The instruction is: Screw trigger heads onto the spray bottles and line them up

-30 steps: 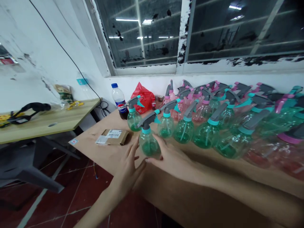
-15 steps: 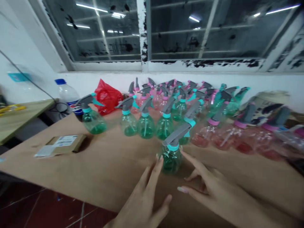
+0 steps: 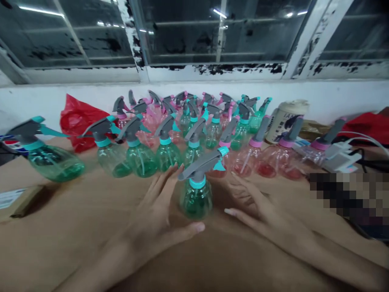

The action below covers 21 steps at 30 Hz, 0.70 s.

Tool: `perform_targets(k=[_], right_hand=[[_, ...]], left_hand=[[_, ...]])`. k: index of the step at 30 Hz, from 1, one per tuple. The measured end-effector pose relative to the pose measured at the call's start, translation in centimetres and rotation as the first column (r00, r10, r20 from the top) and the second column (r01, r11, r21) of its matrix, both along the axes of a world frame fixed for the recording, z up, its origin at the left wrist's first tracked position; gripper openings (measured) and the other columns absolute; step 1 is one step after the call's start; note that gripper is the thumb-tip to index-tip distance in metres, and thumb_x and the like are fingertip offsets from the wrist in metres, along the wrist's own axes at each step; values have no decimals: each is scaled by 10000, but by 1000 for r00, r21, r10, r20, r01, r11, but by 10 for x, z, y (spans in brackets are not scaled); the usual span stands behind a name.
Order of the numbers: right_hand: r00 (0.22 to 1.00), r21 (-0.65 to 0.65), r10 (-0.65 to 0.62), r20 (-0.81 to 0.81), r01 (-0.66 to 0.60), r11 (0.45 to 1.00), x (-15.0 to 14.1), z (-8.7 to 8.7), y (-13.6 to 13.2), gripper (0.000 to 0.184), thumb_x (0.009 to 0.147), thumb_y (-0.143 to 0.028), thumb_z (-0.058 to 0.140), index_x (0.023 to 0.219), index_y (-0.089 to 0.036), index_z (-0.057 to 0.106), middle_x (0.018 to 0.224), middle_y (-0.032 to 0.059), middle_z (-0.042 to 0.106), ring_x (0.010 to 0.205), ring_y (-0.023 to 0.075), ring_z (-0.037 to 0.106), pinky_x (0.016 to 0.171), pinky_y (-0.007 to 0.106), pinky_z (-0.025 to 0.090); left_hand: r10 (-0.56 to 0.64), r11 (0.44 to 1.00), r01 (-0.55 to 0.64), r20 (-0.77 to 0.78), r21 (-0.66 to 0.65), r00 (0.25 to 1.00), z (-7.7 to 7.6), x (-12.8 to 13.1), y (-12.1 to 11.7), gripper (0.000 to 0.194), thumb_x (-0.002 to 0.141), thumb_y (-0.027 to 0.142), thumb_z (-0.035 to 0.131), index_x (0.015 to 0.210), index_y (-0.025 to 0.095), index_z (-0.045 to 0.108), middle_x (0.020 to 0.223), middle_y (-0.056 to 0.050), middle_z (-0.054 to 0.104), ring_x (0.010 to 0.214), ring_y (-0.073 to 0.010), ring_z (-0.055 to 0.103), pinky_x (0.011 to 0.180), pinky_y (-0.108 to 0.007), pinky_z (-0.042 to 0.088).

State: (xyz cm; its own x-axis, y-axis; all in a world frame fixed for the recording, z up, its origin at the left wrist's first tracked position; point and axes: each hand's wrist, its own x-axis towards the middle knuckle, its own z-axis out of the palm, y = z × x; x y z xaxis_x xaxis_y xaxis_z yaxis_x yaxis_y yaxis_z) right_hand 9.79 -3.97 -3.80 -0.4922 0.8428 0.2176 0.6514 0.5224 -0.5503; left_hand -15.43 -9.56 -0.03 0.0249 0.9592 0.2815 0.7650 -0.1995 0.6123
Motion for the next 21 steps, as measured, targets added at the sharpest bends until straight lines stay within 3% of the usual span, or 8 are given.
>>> perform_targets(k=[1, 3, 6, 9, 12, 14, 17, 21], right_hand=[[1000, -19, 14, -6, -15, 1000, 3, -3, 3, 630, 824, -482, 490, 1359, -210, 299, 1227, 110, 583, 1062, 267, 585, 871, 441, 501], [997, -54, 73, -13, -73, 996, 9, -10, 9, 516, 840, -462, 480, 1292, -232, 379, 1205, 78, 600, 1089, 243, 567, 925, 444, 464], [989, -68, 148, -23, -149, 986, 17, -20, 15, 400, 861, -434, 466, 1217, -253, 440, 1233, 56, 579, 1118, 222, 546, 968, 448, 426], [987, -50, 157, -38, -158, 986, 23, -27, 21, 372, 861, -418, 476, 1192, -251, 456, 1242, 59, 571, 1119, 218, 545, 965, 436, 430], [986, -45, 163, -35, -165, 985, 25, -30, 24, 359, 858, -405, 481, 1184, -257, 462, 1221, 54, 584, 1100, 216, 560, 935, 422, 457], [985, -42, 169, -23, -170, 984, 23, -33, 26, 354, 858, -397, 483, 1185, -265, 459, 1206, 47, 591, 1090, 212, 566, 911, 410, 474], [984, 2, 179, -7, -179, 984, 20, -39, 29, 350, 858, -389, 489, 1186, -273, 454, 1207, 45, 582, 1100, 211, 555, 892, 407, 482], [976, 46, 216, -4, -215, 975, 17, -46, 33, 348, 862, -371, 499, 1188, -264, 445, 1178, 54, 585, 1104, 210, 540, 914, 425, 459]], left_hand=[[-52, 997, 52, 19, -48, 998, 6, 2, 8, 1002, 541, 480, 761, 1371, 456, 200, 1453, 38, 294, 1314, -392, 270, 1041, -610, 297], [-291, 925, 332, 215, -187, 932, 16, 7, 26, 1012, 565, 441, 759, 1390, 406, 175, 1440, 0, 331, 1294, -356, 333, 1021, -567, 346], [-357, 870, 470, 466, -150, 810, 21, 14, 49, 931, 616, 329, 735, 1384, 350, 210, 1421, -19, 368, 1298, -303, 343, 1035, -503, 345], [-363, 897, 436, 437, -74, 823, 18, 16, 63, 870, 595, 250, 757, 1341, 322, 315, 1312, -25, 485, 1215, -297, 444, 1003, -464, 373], [-295, 935, 347, 379, -75, 877, 13, 15, 68, 487, 632, 288, 736, 1082, 257, 554, 942, 0, 614, 877, -237, 599, 763, -373, 488], [-243, 958, 279, 313, -73, 918, 11, 16, 68, 269, 645, 325, 719, 847, 206, 587, 726, 24, 552, 647, -161, 551, 572, -283, 450], [-273, 956, 288, 180, -63, 945, 10, 19, 66, 240, 664, 343, 691, 733, 187, 522, 664, 39, 478, 545, -103, 448, 492, -233, 365], [-312, 948, 317, 134, -19, 941, 7, 24, 65, 324, 650, 352, 689, 834, 218, 459, 723, 39, 449, 600, -117, 442, 542, -245, 377]])
